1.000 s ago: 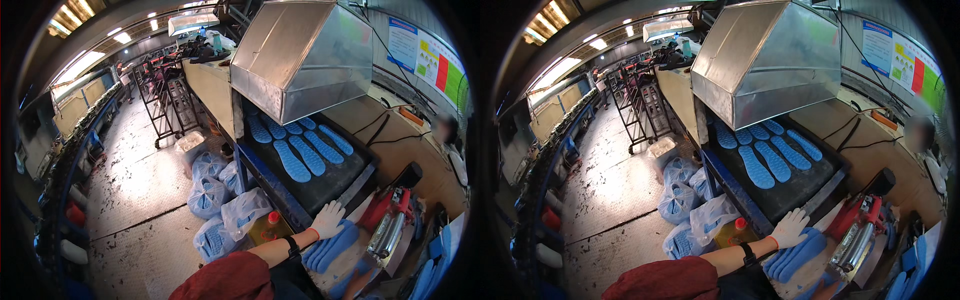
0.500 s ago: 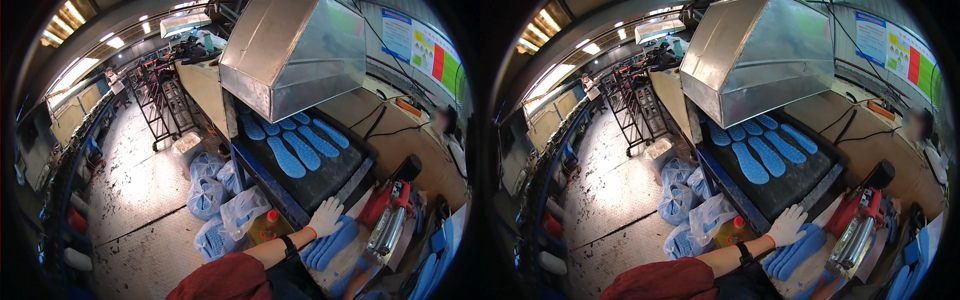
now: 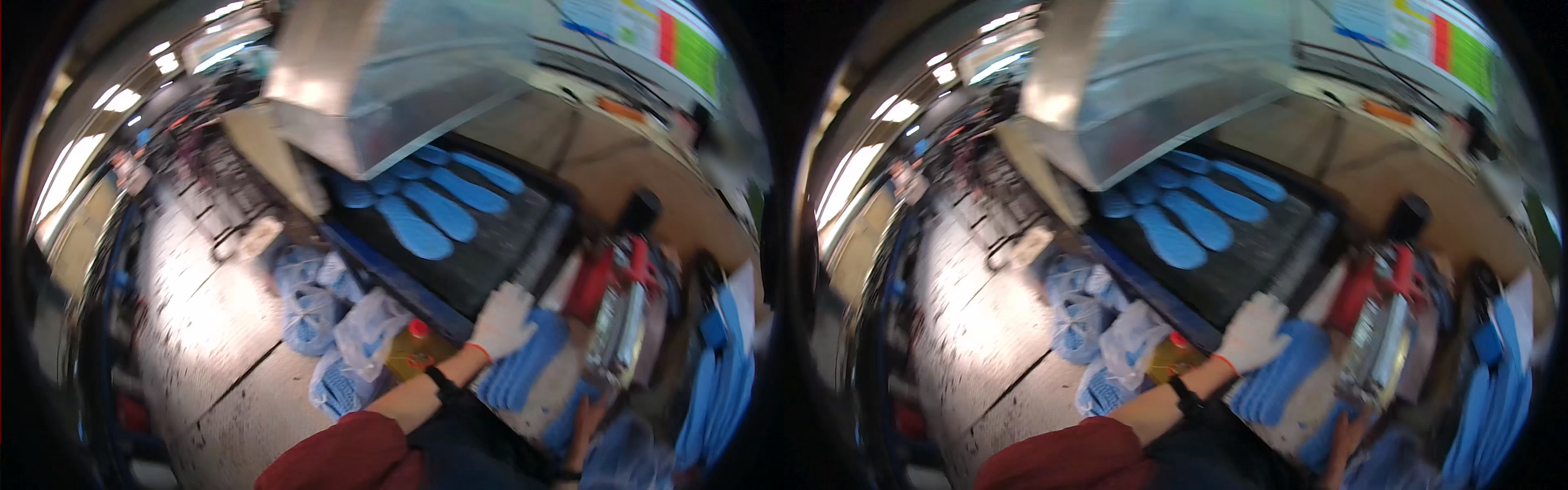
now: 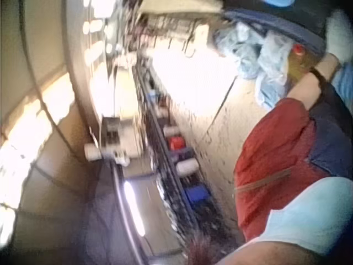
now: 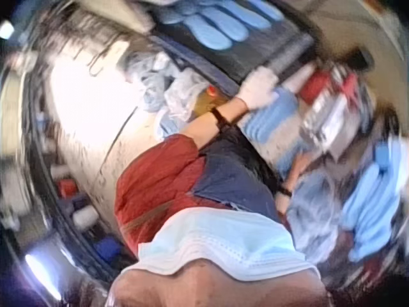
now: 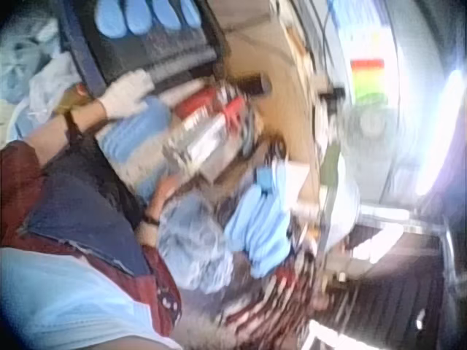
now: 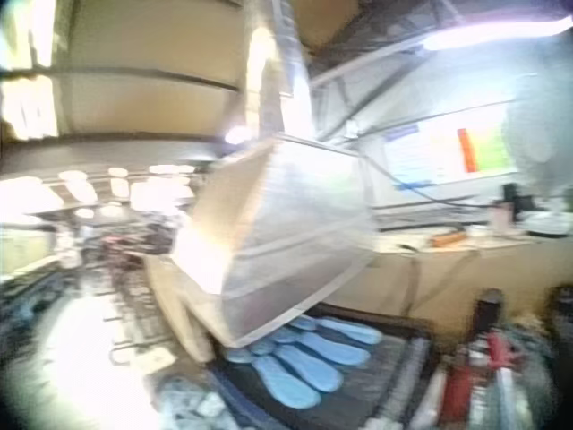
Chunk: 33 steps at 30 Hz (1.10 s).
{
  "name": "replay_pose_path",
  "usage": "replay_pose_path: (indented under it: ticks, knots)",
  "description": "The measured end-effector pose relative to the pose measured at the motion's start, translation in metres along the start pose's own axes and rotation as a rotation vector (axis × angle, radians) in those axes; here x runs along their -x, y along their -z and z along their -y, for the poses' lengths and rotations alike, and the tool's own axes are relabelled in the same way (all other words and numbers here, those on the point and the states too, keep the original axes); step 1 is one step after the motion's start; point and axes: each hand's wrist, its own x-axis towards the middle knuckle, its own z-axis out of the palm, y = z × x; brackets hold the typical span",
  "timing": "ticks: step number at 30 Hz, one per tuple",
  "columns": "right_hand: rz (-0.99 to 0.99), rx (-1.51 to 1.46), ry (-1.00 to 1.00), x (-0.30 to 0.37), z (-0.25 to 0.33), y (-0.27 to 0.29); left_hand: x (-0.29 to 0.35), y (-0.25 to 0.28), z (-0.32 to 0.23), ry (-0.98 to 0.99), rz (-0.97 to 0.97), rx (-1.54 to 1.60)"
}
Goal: Apply adhesive to shoe soles using a mechanical roller machine and then pack the prepared soles into a plastic bag.
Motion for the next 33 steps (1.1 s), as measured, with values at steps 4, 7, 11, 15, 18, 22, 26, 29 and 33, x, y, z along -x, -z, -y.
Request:
replay_pose_path:
  ticks: [4, 7, 11, 15, 18, 22, 26, 29, 33]
  knots:
    - [-0.037, -0.501, -0.07, -0.009, 0.017, 0.028, -0.006, -0.008, -0.004, 0.035, 0.115, -0.045]
    - [-0.024, -1.073, -0.252, -0.009, 0.034, 0.053, -0.004, -0.017, -0.002, -0.028, 0.027, -0.089]
    - [-0.342, -0.534, -0.103, -0.03, 0.061, 0.101, -0.004, -0.019, 0.001, -0.005, 0.034, -0.04]
    - [-0.445, -0.117, 0.332, -0.064, 0.085, 0.151, -0.016, -0.007, -0.027, -0.012, -0.034, 0.151]
    - [-0.41, 0.098, 0.527, -0.081, 0.108, 0.163, -0.03, 0.01, -0.07, -0.054, 0.059, 0.71]
    - [-0.224, -0.002, 0.66, -0.086, 0.133, 0.159, -0.071, -0.001, -0.119, -0.205, 0.148, 1.029]
    - [-0.151, -0.314, 0.427, -0.068, 0.123, 0.157, -0.089, -0.037, -0.117, -0.251, 0.141, 1.002]
    - [-0.314, -0.529, 0.271, -0.051, 0.094, 0.151, -0.079, -0.061, -0.094, -0.171, 0.141, 1.021]
    - [-0.165, -0.738, -0.144, -0.02, 0.063, 0.114, -0.051, -0.074, -0.066, -0.067, 0.186, 1.021]
